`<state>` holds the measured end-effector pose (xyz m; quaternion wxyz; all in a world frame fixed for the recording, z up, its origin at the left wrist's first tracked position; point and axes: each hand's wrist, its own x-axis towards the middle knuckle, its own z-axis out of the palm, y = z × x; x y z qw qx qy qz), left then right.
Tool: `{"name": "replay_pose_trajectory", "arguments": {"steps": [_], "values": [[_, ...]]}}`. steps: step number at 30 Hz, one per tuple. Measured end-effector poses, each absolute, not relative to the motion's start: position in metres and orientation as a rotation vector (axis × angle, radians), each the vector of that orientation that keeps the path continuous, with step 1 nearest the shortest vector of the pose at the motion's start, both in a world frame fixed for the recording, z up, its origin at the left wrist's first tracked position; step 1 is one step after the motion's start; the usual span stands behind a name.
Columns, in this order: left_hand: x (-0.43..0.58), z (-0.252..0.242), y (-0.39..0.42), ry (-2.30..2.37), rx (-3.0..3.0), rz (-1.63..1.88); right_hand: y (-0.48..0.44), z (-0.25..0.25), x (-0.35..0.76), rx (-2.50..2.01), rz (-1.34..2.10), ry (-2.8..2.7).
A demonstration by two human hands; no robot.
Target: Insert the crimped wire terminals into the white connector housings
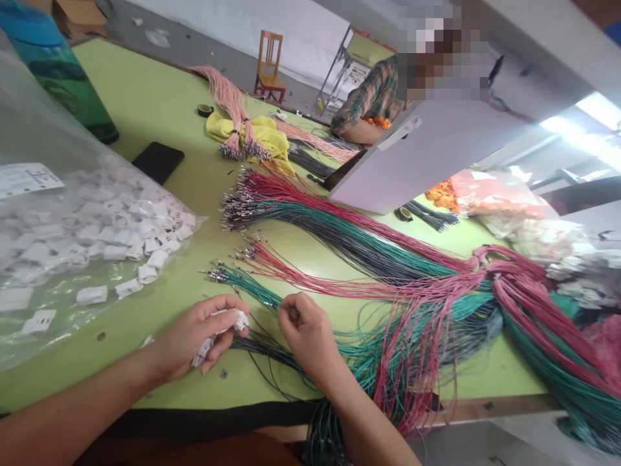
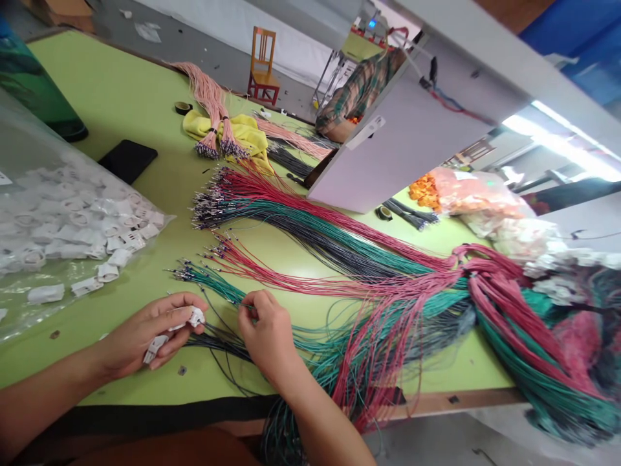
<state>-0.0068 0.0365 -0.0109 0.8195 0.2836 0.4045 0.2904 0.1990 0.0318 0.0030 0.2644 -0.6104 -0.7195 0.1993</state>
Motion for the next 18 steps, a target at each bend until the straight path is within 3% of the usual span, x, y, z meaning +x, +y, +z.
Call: {"name": "replay_pose_trajectory", "arguments": {"steps": [8,18], "values": [[-0.008,-0.009,0.034,0.907,0.637,0.562,0.031,-0.008,0.192,-1.869,0.324,-2.313],[-0.007,-0.005,0.037,0.904,0.657,0.547,0.037,0.015,0.203,-1.670,0.646,-1.868]]}}
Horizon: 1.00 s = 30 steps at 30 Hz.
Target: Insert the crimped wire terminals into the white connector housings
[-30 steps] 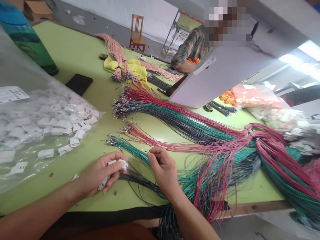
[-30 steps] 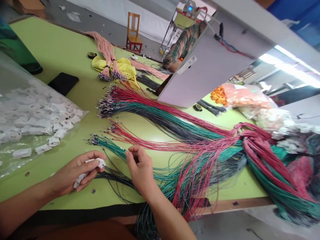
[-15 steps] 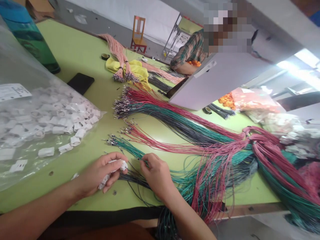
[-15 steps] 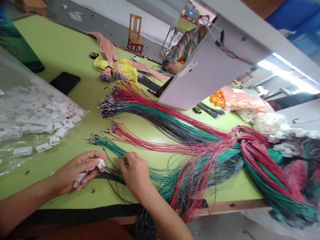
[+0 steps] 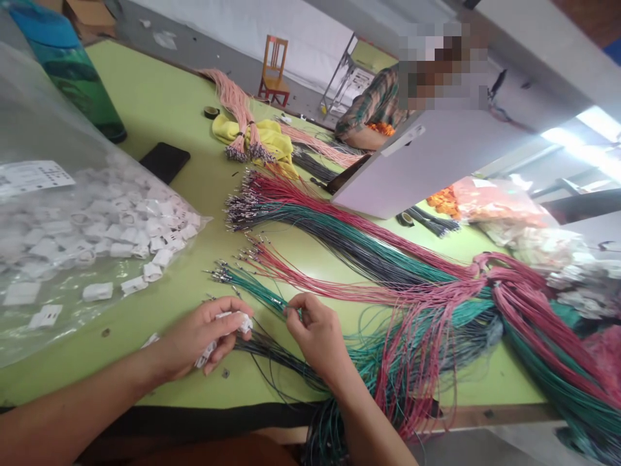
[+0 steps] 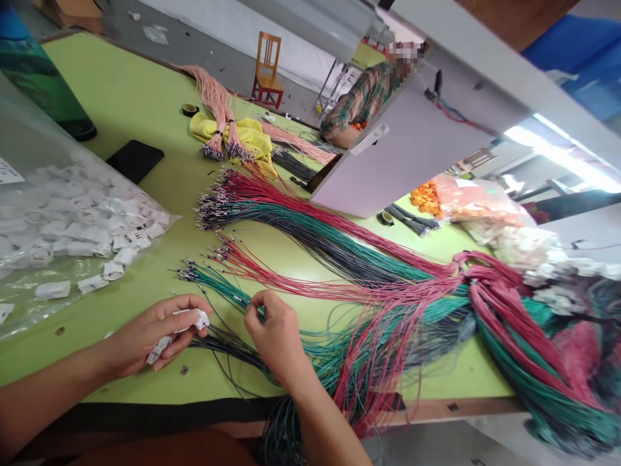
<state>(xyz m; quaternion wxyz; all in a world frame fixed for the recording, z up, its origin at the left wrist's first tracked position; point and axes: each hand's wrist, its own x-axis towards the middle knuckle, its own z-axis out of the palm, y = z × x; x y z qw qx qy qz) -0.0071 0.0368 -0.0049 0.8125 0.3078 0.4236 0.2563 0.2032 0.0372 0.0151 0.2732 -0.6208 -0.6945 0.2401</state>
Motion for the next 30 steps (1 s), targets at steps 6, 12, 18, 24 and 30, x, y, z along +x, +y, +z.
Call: {"name": "replay_pose_trajectory", "arguments": {"steps": [6,12,18,24,30], "values": [[-0.007,-0.008,0.036,0.868,0.669,0.556,0.023,0.043,0.187,-1.448,0.984,-1.896],[-0.007,-0.009,0.035,0.906,0.668,0.541,0.023,0.041,0.180,-1.403,1.136,-1.844],[-0.008,-0.008,0.035,0.892,0.643,0.598,0.028,0.025,0.189,-1.522,1.099,-1.737],[-0.007,-0.014,0.032,0.909,0.697,0.559,0.026,0.028,0.186,-1.474,1.003,-1.827],[-0.006,-0.011,0.034,0.918,0.699,0.562,0.025,0.023,0.185,-1.522,0.835,-1.820]]}}
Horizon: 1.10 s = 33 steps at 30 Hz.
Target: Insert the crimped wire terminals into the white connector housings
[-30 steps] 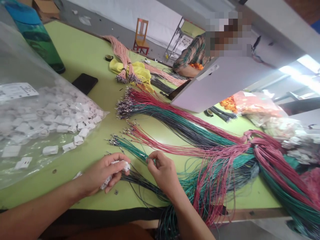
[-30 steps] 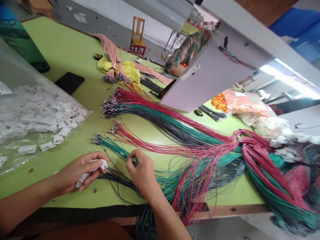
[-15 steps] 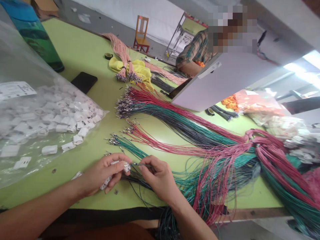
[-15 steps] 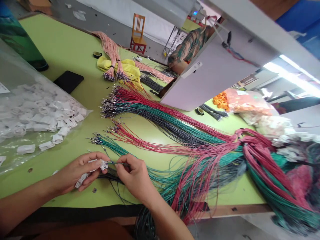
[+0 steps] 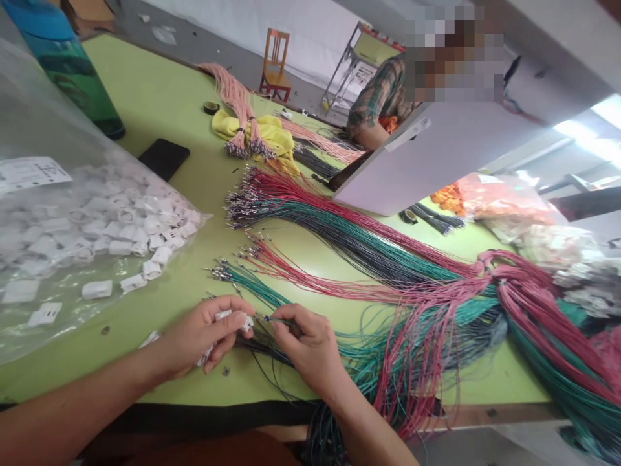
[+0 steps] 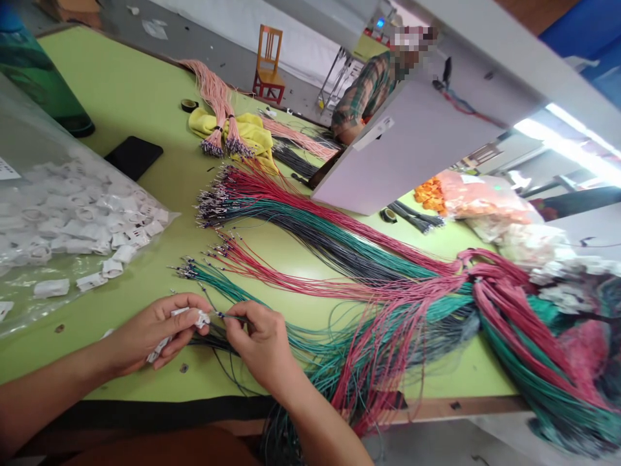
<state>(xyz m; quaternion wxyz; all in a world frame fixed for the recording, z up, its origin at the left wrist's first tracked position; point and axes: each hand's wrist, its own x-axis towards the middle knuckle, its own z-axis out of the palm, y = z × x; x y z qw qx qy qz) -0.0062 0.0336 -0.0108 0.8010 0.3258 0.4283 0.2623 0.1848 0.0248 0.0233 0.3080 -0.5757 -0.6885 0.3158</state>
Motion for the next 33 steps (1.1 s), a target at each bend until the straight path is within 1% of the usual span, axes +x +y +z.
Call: {"name": "replay_pose_trajectory", "arguments": {"steps": [6,15,20,33], "values": [[-0.004,-0.005,0.035,0.895,0.707,0.558,0.023,0.020,0.183,-1.536,0.875,-1.884],[-0.006,-0.019,0.029,0.914,0.854,0.547,0.020,0.019,0.171,-1.472,0.944,-1.864],[-0.005,-0.014,0.031,0.915,0.775,0.556,0.019,0.019,0.171,-1.482,1.037,-1.783],[-0.004,-0.019,0.029,0.916,0.822,0.567,0.019,0.011,0.168,-1.450,0.957,-1.850]]}}
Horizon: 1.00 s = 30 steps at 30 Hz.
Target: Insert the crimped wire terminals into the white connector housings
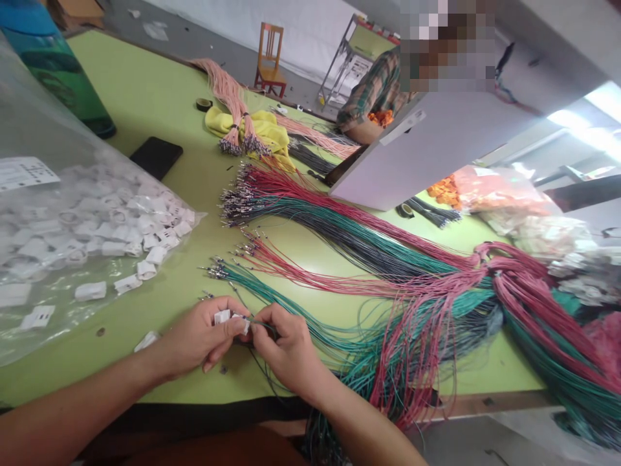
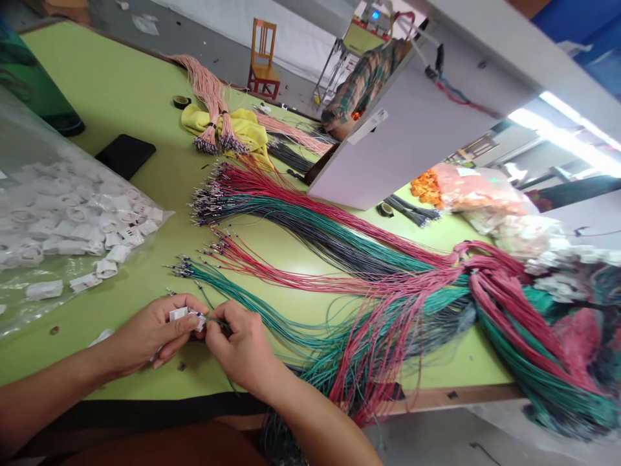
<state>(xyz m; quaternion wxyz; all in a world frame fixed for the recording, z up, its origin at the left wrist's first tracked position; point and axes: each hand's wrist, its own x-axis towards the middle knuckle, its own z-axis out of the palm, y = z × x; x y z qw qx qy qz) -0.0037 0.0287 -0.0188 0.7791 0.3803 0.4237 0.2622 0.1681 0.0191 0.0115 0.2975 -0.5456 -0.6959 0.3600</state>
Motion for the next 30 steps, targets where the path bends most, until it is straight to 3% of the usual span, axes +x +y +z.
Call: {"name": "replay_pose_trajectory", "arguments": {"steps": [19,30], "values": [[-0.005,-0.021,0.030,0.883,0.792,0.574,0.016,0.007,0.169,-1.426,0.957,-1.831],[-0.010,-0.008,0.036,0.708,0.525,0.719,0.023,0.027,0.186,-1.448,0.964,-1.449]]}}
